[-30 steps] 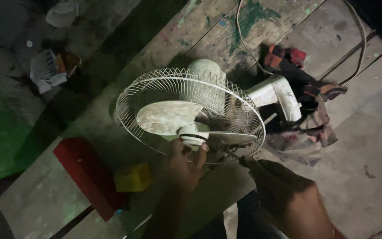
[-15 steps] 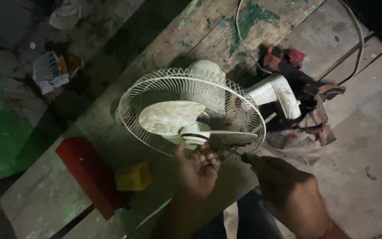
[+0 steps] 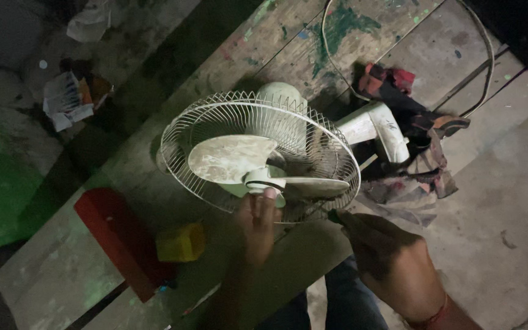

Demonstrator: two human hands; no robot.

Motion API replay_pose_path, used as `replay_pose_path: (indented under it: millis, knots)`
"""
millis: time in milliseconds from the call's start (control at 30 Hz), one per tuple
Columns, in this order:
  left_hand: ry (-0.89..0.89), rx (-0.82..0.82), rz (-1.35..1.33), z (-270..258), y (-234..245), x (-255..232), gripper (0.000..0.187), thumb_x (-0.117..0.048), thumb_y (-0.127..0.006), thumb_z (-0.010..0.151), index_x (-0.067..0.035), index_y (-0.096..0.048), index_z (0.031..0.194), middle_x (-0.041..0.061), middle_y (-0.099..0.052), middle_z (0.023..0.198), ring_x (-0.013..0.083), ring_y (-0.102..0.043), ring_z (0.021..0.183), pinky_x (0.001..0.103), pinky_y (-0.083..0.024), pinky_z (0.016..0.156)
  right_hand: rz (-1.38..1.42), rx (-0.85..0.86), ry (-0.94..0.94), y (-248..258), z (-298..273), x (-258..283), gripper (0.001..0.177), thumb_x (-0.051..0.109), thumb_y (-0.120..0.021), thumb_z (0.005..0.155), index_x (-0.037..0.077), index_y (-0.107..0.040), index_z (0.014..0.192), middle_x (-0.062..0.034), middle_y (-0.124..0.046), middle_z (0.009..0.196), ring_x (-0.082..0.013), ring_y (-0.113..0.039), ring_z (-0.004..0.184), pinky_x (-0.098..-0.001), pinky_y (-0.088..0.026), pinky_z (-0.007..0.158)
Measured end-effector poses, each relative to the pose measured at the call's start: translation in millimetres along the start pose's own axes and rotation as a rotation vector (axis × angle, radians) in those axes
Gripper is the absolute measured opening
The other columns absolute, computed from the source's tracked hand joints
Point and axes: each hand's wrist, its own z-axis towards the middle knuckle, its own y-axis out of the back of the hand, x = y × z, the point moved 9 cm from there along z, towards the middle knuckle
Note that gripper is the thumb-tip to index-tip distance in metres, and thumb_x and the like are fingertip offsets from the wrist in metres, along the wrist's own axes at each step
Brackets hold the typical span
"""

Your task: The person disassembles the front guard and removes the plastic locking nut from a table fan by hand and using a screwdriver.

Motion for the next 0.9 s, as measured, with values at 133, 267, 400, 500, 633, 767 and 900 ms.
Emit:
replay_pose_path:
  millis: [133, 267, 400, 500, 633, 767, 900]
  knots:
    - [0.215, 0.023, -0.884, -5.7, -42.5, 29.4, 0.05, -0.05, -0.052, 0.104, -0.006, -0.063, 0.082, 0.006, -0.061, 0.064, 0.0177, -0.063, 0.053, 0.035, -0.055, 0.054, -0.058, -0.056, 0.063, 1.8, -0.6, 5.6, 0.041, -0.002, -0.072, 0.074, 0.009, -0.077, 0.113, -0.0144, -0.078, 0.102, -0.0272, -0.078, 0.079, -0.034, -0.062, 0.066]
    - [0.453, 0.156, -1.448, -13.5, -72.0, 38.9, 0.061, -0.06, -0.05, 0.103, -0.006, -0.063, 0.078, 0.004, -0.06, 0.058, 0.0154, -0.061, 0.049, 0.028, -0.051, 0.049, -0.094, -0.062, 0.159, 2.4, -2.3, 5.8, 0.041, -0.002, -0.07, 0.072, 0.008, -0.075, 0.111, -0.0142, -0.077, 0.102, -0.0284, -0.077, 0.083, -0.035, -0.061, 0.069]
    - [0.415, 0.372, -1.569, -14.8, -70.5, 28.0, 0.057, -0.056, -0.049, 0.103, -0.003, -0.064, 0.092, 0.007, -0.068, 0.076, 0.0196, -0.066, 0.062, 0.033, -0.056, 0.059, -0.017, -0.037, 0.045, 0.0, -3.6, -5.8, 0.041, -0.001, -0.072, 0.075, 0.008, -0.075, 0.115, -0.0136, -0.077, 0.101, -0.0239, -0.079, 0.077, -0.0318, -0.062, 0.064]
    - [0.442, 0.317, -1.062, -9.1, -50.7, 43.1, 0.061, -0.064, -0.048, 0.095, -0.005, -0.063, 0.097, 0.011, -0.07, 0.082, 0.025, -0.071, 0.071, 0.038, -0.061, 0.068, -0.056, -0.067, 0.094, 0.4, -5.7, -1.3, 0.039, -0.001, -0.071, 0.077, 0.009, -0.075, 0.115, -0.0131, -0.077, 0.099, -0.0272, -0.077, 0.078, -0.0341, -0.061, 0.066]
    - [0.133, 0.096, -0.099, 12.4, -3.2, 22.8, 0.065, -0.063, -0.063, 0.083, -0.002, -0.063, 0.107, 0.012, -0.073, 0.091, 0.026, -0.075, 0.081, 0.039, -0.064, 0.071, -0.021, -0.068, 0.031, -1.5, -8.4, -7.8, 0.042, -0.001, -0.071, 0.075, 0.009, -0.076, 0.115, -0.0141, -0.077, 0.101, -0.0282, -0.077, 0.077, -0.034, -0.061, 0.065]
    - [-0.082, 0.052, 0.327, 5.9, 9.1, 0.3, 0.068, -0.063, -0.066, 0.084, 0.001, -0.066, 0.107, 0.013, -0.075, 0.084, 0.0218, -0.074, 0.075, 0.038, -0.06, 0.068, 0.007, -0.039, 0.037, -5.7, -9.8, -11.8, 0.043, -0.001, -0.071, 0.076, 0.009, -0.073, 0.118, -0.0142, -0.077, 0.104, -0.0269, -0.078, 0.081, -0.033, -0.062, 0.066]
    - [0.131, -0.032, -0.24, 4.4, -10.9, 28.4, 0.055, -0.058, -0.057, 0.089, -0.003, -0.066, 0.093, 0.009, -0.066, 0.076, 0.0228, -0.063, 0.061, 0.041, -0.055, 0.056, 0.018, -0.047, 0.045, -12.2, -14.6, -16.3, 0.049, -0.001, -0.072, 0.074, 0.01, -0.072, 0.121, -0.0141, -0.077, 0.106, -0.0261, -0.078, 0.08, -0.0329, -0.062, 0.067]
